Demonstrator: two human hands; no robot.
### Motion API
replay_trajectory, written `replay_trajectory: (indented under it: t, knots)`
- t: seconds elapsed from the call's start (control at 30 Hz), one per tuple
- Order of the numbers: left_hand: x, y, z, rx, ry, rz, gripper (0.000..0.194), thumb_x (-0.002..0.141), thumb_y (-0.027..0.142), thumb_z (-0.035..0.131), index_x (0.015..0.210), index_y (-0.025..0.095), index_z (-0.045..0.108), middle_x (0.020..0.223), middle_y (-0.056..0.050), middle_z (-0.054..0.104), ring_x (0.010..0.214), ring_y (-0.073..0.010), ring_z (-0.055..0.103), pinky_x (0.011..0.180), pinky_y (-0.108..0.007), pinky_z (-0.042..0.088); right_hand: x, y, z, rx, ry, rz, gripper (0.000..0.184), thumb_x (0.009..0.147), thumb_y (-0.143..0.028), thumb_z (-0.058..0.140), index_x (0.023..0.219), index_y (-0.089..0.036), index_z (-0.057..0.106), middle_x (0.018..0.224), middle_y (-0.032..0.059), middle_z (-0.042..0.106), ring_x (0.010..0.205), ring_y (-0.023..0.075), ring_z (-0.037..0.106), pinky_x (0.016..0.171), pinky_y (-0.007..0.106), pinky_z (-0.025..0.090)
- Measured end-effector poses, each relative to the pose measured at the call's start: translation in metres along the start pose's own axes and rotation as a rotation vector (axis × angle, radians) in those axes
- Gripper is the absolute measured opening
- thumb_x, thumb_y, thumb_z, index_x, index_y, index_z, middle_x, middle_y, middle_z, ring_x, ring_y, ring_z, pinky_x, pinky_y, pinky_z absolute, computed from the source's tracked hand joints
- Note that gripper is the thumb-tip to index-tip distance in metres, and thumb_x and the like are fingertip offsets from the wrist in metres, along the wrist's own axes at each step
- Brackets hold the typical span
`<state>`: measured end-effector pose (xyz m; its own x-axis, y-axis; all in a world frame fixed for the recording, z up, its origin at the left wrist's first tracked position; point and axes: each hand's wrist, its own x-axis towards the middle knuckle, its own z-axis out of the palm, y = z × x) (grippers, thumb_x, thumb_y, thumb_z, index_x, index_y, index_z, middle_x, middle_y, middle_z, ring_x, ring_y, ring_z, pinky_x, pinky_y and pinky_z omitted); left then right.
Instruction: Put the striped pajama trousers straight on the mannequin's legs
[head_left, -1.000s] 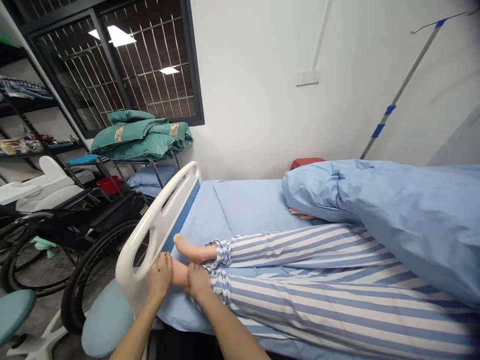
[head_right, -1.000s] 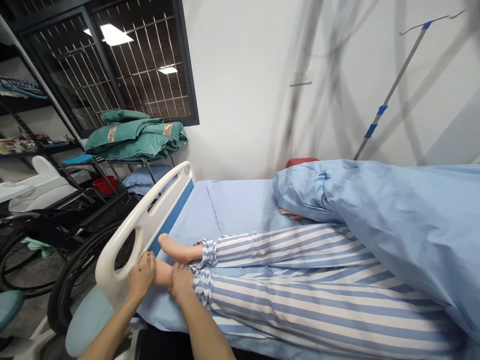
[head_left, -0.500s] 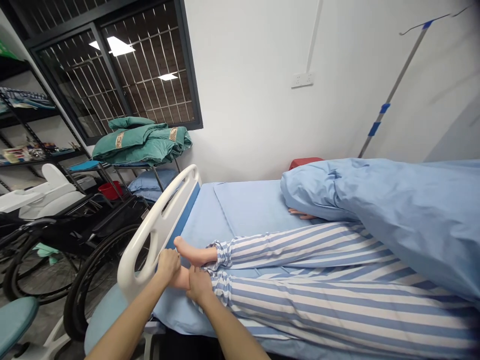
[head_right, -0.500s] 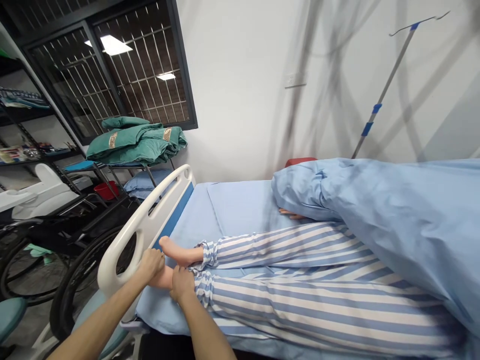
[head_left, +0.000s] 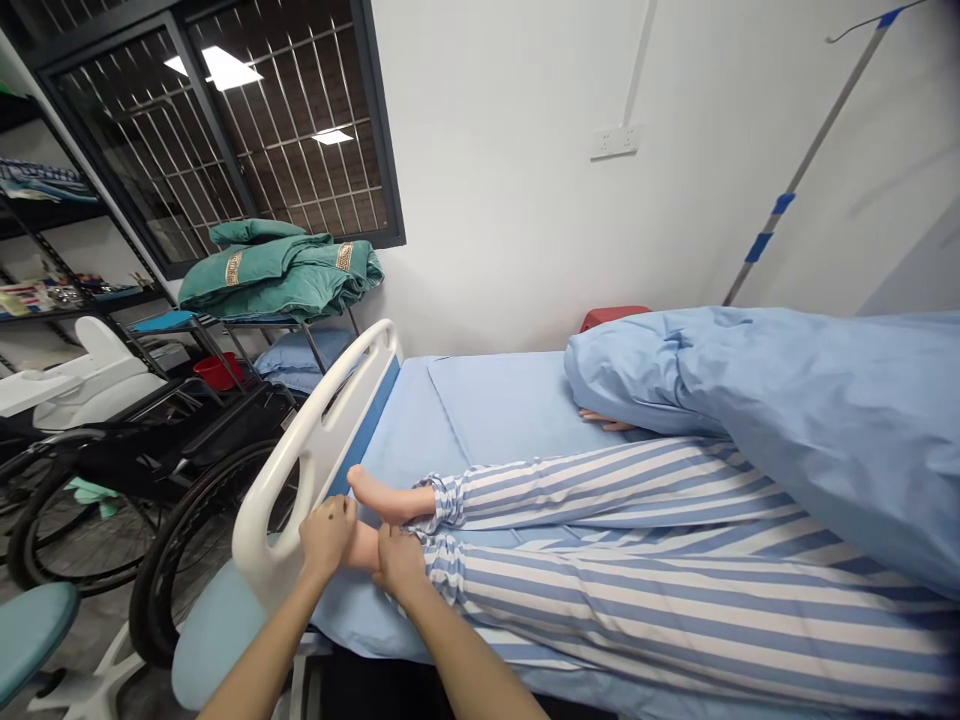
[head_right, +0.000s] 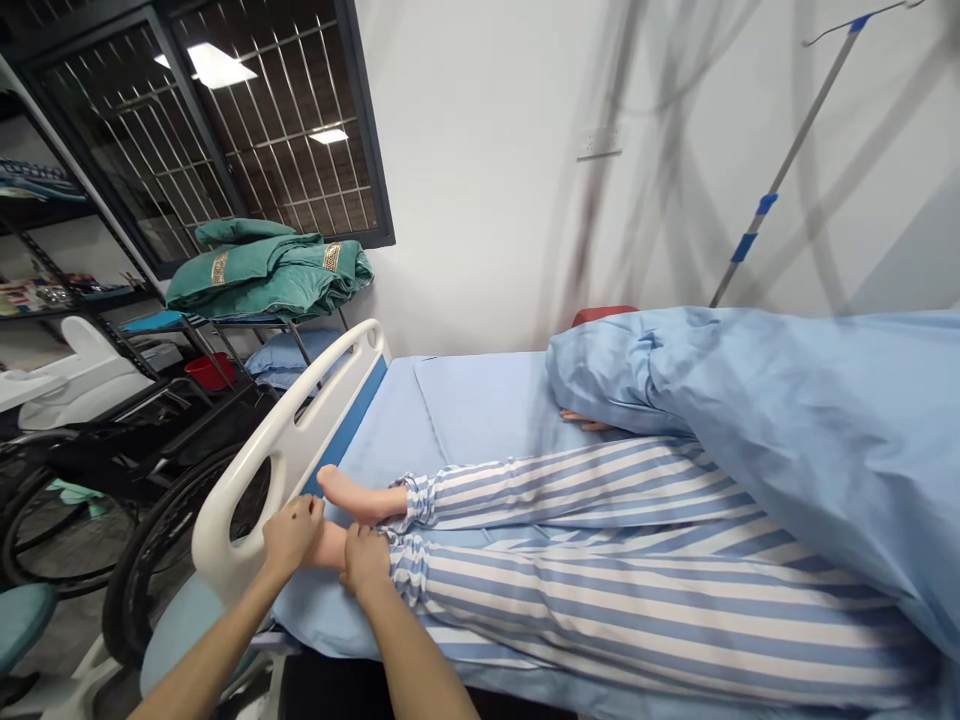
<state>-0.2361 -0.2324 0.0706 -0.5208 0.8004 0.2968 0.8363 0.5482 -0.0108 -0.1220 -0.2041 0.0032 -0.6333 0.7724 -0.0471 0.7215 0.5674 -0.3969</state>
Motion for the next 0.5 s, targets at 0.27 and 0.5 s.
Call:
replay_trajectory:
  t: [0.27, 0.5]
  knots:
    - [-0.018, -0.009, 0.014, -0.109, 0.085, -0.134, 0.033, 0.09, 0.032, 0.03, 0.085, 0.021, 0.06, 0.082, -0.004, 0.066, 0.07, -0.015, 0.058, 0.064, -0.026, 0.037, -0.002, 0.0, 0.002, 0.009, 0.014, 0.013, 0.064, 0.054, -0.029, 0.077, 0.11, -0.013, 0.051, 0.102, 0.0166, 0.061, 0.09, 0.0315, 0.061, 0.074, 0.04, 0.048]
    - [0.003, -0.012, -0.001, 0.06, -0.114, 0.074, 0.033, 0.087, 0.029, 0.034, 0.083, 0.014, 0.063, 0.079, -0.013, 0.067, 0.073, -0.0206, 0.061, 0.068, -0.031, 0.041, -0.002, -0.001, 0.0, -0.021, 0.004, 0.002, 0.06, 0.058, -0.029, 0.076, 0.111, -0.015, 0.051, 0.104, 0.016, 0.061, 0.091, 0.0305, 0.061, 0.074, 0.038, 0.049]
